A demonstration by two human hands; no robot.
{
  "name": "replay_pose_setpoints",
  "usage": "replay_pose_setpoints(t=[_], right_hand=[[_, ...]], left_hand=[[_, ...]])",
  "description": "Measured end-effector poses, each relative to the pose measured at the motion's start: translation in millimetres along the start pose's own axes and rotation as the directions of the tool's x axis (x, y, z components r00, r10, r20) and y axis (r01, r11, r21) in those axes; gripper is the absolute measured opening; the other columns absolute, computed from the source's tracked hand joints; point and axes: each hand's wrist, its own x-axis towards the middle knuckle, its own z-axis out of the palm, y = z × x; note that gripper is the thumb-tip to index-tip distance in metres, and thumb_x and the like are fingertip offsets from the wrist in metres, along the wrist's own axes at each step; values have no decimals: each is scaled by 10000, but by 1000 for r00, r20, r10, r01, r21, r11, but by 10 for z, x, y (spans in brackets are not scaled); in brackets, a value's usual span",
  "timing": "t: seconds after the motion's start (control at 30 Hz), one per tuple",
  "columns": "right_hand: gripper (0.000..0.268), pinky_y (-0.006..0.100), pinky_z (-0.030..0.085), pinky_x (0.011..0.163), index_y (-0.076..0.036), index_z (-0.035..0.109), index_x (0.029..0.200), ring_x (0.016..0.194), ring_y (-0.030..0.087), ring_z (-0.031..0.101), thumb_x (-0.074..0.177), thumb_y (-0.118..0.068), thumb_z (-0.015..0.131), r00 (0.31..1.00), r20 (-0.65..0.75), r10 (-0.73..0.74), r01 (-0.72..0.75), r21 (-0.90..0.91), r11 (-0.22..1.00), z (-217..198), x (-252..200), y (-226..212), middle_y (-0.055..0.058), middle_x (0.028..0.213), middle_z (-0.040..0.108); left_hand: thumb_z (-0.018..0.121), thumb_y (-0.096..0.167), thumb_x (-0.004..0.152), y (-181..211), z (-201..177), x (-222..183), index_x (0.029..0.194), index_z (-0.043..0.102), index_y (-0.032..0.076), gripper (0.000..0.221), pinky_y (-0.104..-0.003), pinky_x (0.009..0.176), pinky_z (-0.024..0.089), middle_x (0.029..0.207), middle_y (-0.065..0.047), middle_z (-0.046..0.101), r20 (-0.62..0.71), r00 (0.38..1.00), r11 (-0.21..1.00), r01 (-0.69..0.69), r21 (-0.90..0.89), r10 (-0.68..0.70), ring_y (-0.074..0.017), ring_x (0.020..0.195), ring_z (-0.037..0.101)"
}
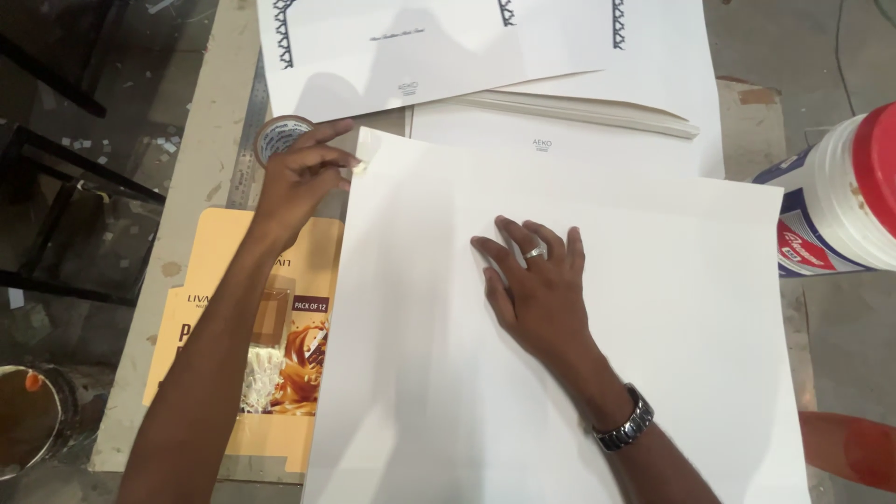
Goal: Manually sorting through and organizing large sheets of white paper in a manufacturing environment.
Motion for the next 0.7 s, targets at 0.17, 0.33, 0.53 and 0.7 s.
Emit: replay_pose_setpoints(t=[0.17, 0.33, 0.53, 0.7], right_hand=[[348, 723, 228, 1136, -230, 659, 1308, 1360, 329, 448, 967, -261, 594, 1000, 9, 10, -10, -17, 1000, 6, 11, -16, 69, 1440, 565], [336, 716, 229, 1156, -238, 654, 1312, 1372, 325, 448, 984, -276, 590, 1000, -8, 17, -17, -9, 1000, 22, 31, 29, 64, 1444, 562], [360, 734, 196, 1126, -229, 648, 1295, 1356, 342, 434, 943, -282, 593, 996, 73, 43, -42, -15, 999, -11, 99, 75, 98, 1424, 554], [368, 734, 201, 1128, -228, 649, 1298, 1349, 343, 440, 935, -269, 608, 996, 77, 42, -43, 9, 999, -11, 56, 19, 86, 1428, 551]], left_hand=[[651, -60, 920, 124, -131, 364, 1430, 497, 58, 546, -358, 1057, 617, 1625, -177, 489, -40, 999, 954, -16, -299, 5, -241, 1330, 615], [970, 206, 746, 47, -95, 1241, 1611, -125, 112, 1399, -570, 1172, 361, 1625, -302, 321, -7, 803, 630, -462, 624, 596, -486, 1437, 371], [634, -40, 1040, -204, -330, 1646, 1646, -77, 1, 935, -543, 1110, 482, 1143, -252, 745, -98, 952, 275, 15, 961, 291, -405, 886, 714], [629, 149, 1054, -194, 392, 1684, 1670, -56, 119, 921, -499, 936, 537, 1064, -290, 726, 158, 987, 250, -144, 957, -35, -425, 895, 706]])
